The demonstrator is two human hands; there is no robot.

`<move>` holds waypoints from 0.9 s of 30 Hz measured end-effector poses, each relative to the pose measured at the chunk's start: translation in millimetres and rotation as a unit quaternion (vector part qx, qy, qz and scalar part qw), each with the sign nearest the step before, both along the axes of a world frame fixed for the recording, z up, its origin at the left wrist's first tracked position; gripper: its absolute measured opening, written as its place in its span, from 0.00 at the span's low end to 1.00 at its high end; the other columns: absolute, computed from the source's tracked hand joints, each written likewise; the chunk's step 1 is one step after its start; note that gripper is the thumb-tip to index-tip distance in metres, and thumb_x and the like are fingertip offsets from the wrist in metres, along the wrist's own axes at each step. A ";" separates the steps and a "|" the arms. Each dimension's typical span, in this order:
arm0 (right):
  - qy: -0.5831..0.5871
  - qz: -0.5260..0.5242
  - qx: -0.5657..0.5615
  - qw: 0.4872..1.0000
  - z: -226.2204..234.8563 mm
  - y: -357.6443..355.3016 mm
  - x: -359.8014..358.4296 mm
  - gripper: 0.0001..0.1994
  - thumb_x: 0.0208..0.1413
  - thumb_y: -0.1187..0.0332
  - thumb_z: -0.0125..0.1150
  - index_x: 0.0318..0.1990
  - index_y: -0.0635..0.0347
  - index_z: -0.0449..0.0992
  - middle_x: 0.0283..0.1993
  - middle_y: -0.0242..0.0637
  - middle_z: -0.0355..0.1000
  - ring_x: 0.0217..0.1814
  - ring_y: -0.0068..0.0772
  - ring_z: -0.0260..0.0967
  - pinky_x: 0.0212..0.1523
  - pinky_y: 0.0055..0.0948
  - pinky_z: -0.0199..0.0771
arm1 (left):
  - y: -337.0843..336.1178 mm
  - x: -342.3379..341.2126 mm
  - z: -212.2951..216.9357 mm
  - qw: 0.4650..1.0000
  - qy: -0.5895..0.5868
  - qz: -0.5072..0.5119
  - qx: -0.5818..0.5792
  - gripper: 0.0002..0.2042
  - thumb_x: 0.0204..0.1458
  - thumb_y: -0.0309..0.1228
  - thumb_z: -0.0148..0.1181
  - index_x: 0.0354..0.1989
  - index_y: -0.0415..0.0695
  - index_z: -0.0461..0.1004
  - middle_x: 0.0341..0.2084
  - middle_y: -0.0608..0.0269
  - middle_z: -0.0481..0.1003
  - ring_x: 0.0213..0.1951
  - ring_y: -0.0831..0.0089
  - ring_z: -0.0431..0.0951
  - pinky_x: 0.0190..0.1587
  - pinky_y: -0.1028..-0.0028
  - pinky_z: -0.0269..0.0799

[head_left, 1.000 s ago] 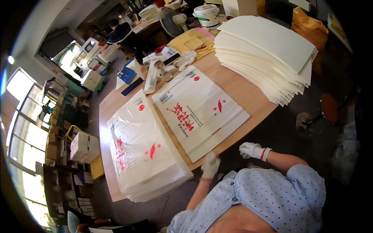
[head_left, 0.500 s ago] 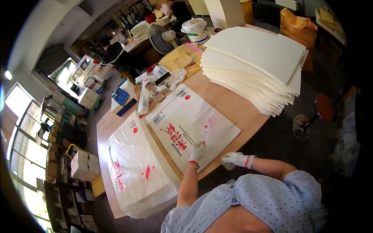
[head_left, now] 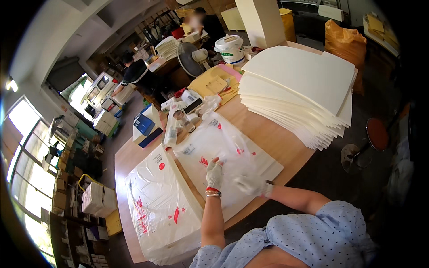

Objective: The person repeatedly picks up white foam sheets from a stack and places them into white plastic bags with red text. The person works at a wooden table in a warehouse environment, handling the items one at a time.

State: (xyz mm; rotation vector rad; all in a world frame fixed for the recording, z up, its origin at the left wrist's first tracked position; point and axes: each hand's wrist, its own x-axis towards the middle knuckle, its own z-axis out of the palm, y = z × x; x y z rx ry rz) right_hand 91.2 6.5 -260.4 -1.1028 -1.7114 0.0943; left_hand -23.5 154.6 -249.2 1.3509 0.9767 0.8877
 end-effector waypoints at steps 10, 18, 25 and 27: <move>0.004 0.017 -0.327 0.945 -61.6 -40.2 65.6 0.18 0.48 0.59 0.54 0.47 0.52 0.74 0.44 0.44 0.72 0.46 0.44 0.69 0.51 0.37 0.66 | -50.4 14.1 103.5 0.915 0.286 -0.026 0.284 0.24 0.47 0.25 0.56 0.55 0.37 0.62 0.30 0.60 0.76 0.26 0.67 0.74 0.32 0.69 0.69; -0.286 -0.416 -0.147 0.851 189.1 -185.8 300.5 0.29 0.47 0.56 0.60 0.56 0.59 0.62 0.46 0.45 0.70 0.49 0.49 0.66 0.51 0.37 0.67 | -103.5 0.2 112.6 0.851 0.169 0.095 0.488 0.26 0.42 0.21 0.61 0.53 0.35 0.62 0.40 0.51 0.73 0.41 0.59 0.74 0.46 0.66 0.68; -0.168 -0.389 -0.107 0.899 196.9 -156.1 338.6 0.16 0.57 0.54 0.49 0.38 0.55 0.77 0.31 0.43 0.74 0.32 0.40 0.71 0.33 0.34 0.72 | -170.9 67.8 115.9 0.935 -0.009 -0.300 0.187 0.17 0.49 0.17 0.51 0.50 0.37 0.64 0.44 0.56 0.71 0.46 0.68 0.72 0.50 0.66 0.67; -0.203 -0.384 -0.078 0.897 202.6 -161.7 324.5 0.15 0.55 0.53 0.50 0.37 0.51 0.77 0.27 0.42 0.72 0.28 0.41 0.70 0.32 0.38 0.71 | -200.7 120.6 121.1 0.924 -0.161 -0.343 -0.042 0.14 0.54 0.26 0.51 0.49 0.38 0.64 0.45 0.54 0.70 0.46 0.66 0.72 0.50 0.64 0.68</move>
